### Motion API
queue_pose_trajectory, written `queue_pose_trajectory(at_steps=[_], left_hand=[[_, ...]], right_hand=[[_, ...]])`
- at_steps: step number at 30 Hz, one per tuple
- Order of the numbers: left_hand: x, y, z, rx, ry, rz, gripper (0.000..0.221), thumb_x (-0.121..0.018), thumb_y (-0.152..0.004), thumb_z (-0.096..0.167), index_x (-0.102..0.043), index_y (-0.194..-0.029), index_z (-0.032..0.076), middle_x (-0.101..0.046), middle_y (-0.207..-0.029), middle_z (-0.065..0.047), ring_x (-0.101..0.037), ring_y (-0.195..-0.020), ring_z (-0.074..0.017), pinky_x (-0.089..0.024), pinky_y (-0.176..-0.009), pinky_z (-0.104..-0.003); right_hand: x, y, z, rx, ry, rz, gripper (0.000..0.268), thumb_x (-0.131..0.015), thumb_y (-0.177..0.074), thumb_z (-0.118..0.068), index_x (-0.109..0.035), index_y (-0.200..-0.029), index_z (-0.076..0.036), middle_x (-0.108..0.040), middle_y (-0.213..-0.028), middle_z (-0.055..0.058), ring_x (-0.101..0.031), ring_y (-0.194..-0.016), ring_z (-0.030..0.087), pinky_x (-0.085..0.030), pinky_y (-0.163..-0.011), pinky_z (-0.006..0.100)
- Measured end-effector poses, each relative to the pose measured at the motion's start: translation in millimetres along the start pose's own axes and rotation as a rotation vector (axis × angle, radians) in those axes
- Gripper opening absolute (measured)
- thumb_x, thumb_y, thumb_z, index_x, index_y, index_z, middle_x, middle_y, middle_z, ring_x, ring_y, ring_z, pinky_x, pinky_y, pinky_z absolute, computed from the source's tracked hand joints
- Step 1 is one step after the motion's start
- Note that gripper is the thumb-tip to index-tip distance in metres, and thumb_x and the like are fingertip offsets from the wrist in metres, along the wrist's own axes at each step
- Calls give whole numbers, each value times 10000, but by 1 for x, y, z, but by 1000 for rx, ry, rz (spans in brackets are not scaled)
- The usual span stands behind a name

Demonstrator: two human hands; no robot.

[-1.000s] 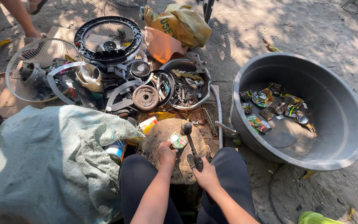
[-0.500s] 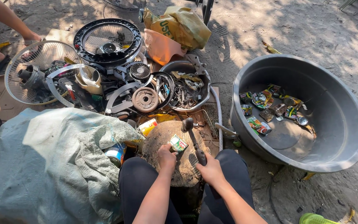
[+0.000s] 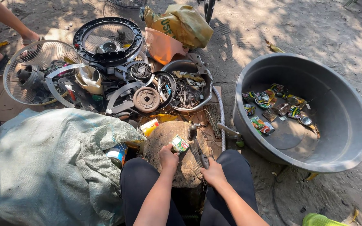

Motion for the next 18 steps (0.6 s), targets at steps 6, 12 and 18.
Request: queue_pose_trajectory(at_steps=[6, 12, 18], left_hand=[[-11, -1, -11, -32, 29, -7, 591, -869, -753, 63, -680, -1313, 53, -673, -1228, -126, -657, -1211, -333, -549, -1056, -383], [11, 7, 7, -190, -15, -83, 664, -739, -771, -37, -588, -1406, 88, -559, -1477, -152, -515, -1396, -340, -389, -1180, -442], [-7, -11, -1, 167, 68, 58, 581, -766, -886, 283, -620, -1422, 113, -593, -1365, -81, -621, -1269, -291, -503, -1048, -398]], right_hand=[[-27, -62, 55, -53, 87, -52, 288, -682, -751, -244, -635, -1012, -133, -702, -833, 118, -735, -811, 285, -550, -701, 390], [-21, -58, 40, -100, 141, -81, 338, -653, -774, -241, -641, -1084, -108, -718, -904, 127, -749, -896, 312, -569, -747, 412], [-23, -53, 41, -116, 110, -82, 324, -625, -797, -227, -638, -1099, -113, -717, -904, 126, -751, -900, 310, -571, -752, 412]])
Point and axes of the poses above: each hand's wrist, its own y-axis away from the middle knuckle, its own x-axis out of the back of the hand, z = x × y, the point moved 1 cm from there along -y, towards the middle knuckle
